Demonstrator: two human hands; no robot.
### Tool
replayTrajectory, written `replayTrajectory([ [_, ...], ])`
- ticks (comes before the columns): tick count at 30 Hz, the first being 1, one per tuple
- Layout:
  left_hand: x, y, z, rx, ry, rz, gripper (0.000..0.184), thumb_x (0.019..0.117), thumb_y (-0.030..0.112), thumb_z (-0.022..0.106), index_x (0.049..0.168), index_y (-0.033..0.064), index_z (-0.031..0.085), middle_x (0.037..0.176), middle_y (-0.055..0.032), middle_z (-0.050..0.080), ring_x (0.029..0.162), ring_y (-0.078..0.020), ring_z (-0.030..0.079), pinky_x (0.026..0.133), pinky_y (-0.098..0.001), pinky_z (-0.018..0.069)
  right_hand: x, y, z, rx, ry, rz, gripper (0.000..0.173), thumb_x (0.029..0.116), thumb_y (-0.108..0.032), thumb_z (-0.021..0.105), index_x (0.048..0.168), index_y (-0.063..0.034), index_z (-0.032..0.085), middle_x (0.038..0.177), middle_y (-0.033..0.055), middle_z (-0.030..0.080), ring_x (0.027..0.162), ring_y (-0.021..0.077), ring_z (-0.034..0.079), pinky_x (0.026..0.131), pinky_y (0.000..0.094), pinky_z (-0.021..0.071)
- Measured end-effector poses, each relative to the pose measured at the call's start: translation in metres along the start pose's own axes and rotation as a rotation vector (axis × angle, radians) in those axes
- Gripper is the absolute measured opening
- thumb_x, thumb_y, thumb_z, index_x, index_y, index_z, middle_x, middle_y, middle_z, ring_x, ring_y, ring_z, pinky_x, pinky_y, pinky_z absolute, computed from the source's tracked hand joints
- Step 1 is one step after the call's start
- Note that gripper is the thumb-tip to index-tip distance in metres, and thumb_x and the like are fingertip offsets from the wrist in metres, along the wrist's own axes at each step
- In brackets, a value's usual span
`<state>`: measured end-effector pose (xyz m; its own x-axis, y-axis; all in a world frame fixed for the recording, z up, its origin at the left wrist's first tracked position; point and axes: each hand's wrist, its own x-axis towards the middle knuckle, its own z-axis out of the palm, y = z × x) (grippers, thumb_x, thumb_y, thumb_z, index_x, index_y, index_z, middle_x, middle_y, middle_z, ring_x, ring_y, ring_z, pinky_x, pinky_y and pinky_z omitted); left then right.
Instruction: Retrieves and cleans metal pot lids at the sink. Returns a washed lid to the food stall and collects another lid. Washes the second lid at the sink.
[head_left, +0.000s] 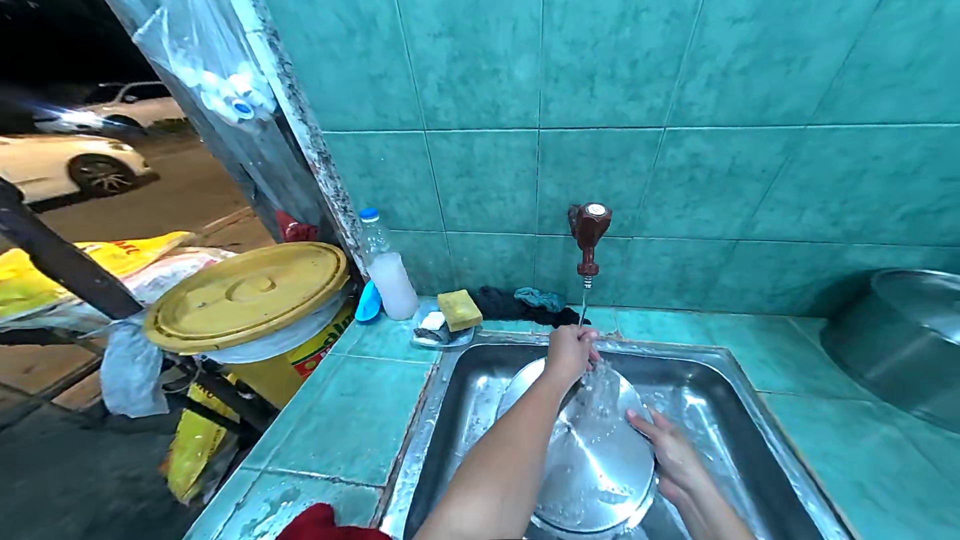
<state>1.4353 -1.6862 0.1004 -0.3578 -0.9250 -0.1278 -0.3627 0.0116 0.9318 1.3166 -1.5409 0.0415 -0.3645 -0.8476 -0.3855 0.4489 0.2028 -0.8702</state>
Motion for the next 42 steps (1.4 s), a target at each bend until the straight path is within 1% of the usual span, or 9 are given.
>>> replayTrajectory([
  [7,0.010,0.000,-0.002,0.068,0.011,-0.019,0.060,0.1109,0.044,0.038,0.077,0.0024,0.064,0.070,-0.0064,0.060,0.067,-0.0188,0.055,0.068,-0.0402,0.0456,0.000,0.006,0.002,0.006,0.018,0.021,0.024,0.1063,-0.008,0.051,0.128,0.0024,0.056,0.097,0.0161,0.072,0.081,0.0212,0.074,0.071,0.0373,0.0636],
  [13,0.006,-0.001,-0.009,-0.050,-0.188,0.045,0.033,0.1121,0.015,0.033,0.135,0.0065,0.056,0.089,-0.0099,0.055,0.070,-0.0183,0.052,0.066,-0.0359,0.0475,0.005,0.008,0.007,0.051,0.021,-0.011,0.029,0.1070,-0.009,0.049,0.133,0.0019,0.053,0.099,0.0159,0.072,0.083,0.0212,0.074,0.072,0.0382,0.0639],
  [15,-0.002,-0.006,-0.010,0.098,-0.237,0.166,0.042,0.1062,0.003,0.047,0.148,0.0081,0.049,0.124,-0.0159,0.063,0.105,-0.0244,0.066,0.092,-0.0425,0.0556,0.008,0.009,0.007,0.083,0.036,-0.033,0.028,0.1074,-0.010,0.049,0.133,0.0023,0.053,0.099,0.0156,0.072,0.082,0.0205,0.074,0.071,0.0375,0.0641],
  [19,-0.020,-0.034,0.001,0.699,-0.286,0.308,0.078,0.1025,0.056,0.050,0.165,0.0185,0.022,0.172,-0.0134,0.010,0.159,-0.0344,0.005,0.124,-0.0664,0.0004,0.018,0.006,0.010,0.155,0.039,-0.080,0.030,0.1077,-0.009,0.048,0.135,0.0028,0.050,0.103,0.0179,0.071,0.087,0.0228,0.074,0.075,0.0399,0.0638],
  [24,-0.011,-0.054,-0.015,0.853,-0.136,0.268,0.085,0.0996,0.072,0.035,0.166,0.0222,0.017,0.174,-0.0075,0.003,0.159,-0.0324,-0.008,0.121,-0.0680,-0.0095,0.010,0.002,0.021,0.082,-0.004,-0.077,0.027,0.1067,-0.006,0.048,0.131,0.0032,0.052,0.100,0.0164,0.071,0.082,0.0213,0.074,0.072,0.0379,0.0641],
  [32,-0.044,-0.083,-0.070,-0.326,0.051,-0.255,0.048,0.1055,0.030,0.058,0.144,0.0019,0.049,0.122,-0.0195,0.067,0.108,-0.0263,0.069,0.094,-0.0427,0.0571,0.034,-0.003,0.002,0.029,0.141,-0.081,0.032,0.1074,-0.017,0.052,0.134,0.0015,0.053,0.101,0.0161,0.070,0.084,0.0204,0.072,0.073,0.0379,0.0625],
  [37,-0.068,-0.098,-0.050,-0.828,0.265,-0.196,0.051,0.1076,0.015,0.052,0.155,0.0062,0.034,0.128,-0.0230,0.064,0.107,-0.0302,0.070,0.089,-0.0469,0.0603,0.050,-0.006,0.017,-1.033,0.099,-0.443,0.061,0.1047,-0.028,0.057,0.154,0.0025,0.038,0.152,0.0272,0.045,0.143,0.0367,0.044,0.120,0.0531,0.0329],
  [39,-0.073,-0.097,-0.043,-0.780,0.304,-0.171,0.051,0.1067,0.014,0.054,0.153,0.0032,0.036,0.132,-0.0234,0.061,0.112,-0.0292,0.068,0.093,-0.0458,0.0587,0.047,-0.005,0.035,-1.500,-0.033,-0.478,0.080,0.1043,-0.054,0.043,0.162,-0.0024,0.024,0.167,0.0284,0.016,0.157,0.0441,0.008,0.123,0.0684,0.0008],
  [42,-0.078,-0.094,-0.035,-0.752,0.292,-0.164,0.052,0.1066,0.013,0.054,0.154,0.0029,0.035,0.135,-0.0233,0.059,0.114,-0.0282,0.067,0.095,-0.0446,0.0578,0.044,-0.005,0.067,-1.655,-0.293,-0.489,0.076,0.1057,-0.063,0.025,0.166,-0.0177,0.018,0.172,0.0197,0.006,0.159,0.0389,-0.002,0.122,0.0695,-0.0059],
])
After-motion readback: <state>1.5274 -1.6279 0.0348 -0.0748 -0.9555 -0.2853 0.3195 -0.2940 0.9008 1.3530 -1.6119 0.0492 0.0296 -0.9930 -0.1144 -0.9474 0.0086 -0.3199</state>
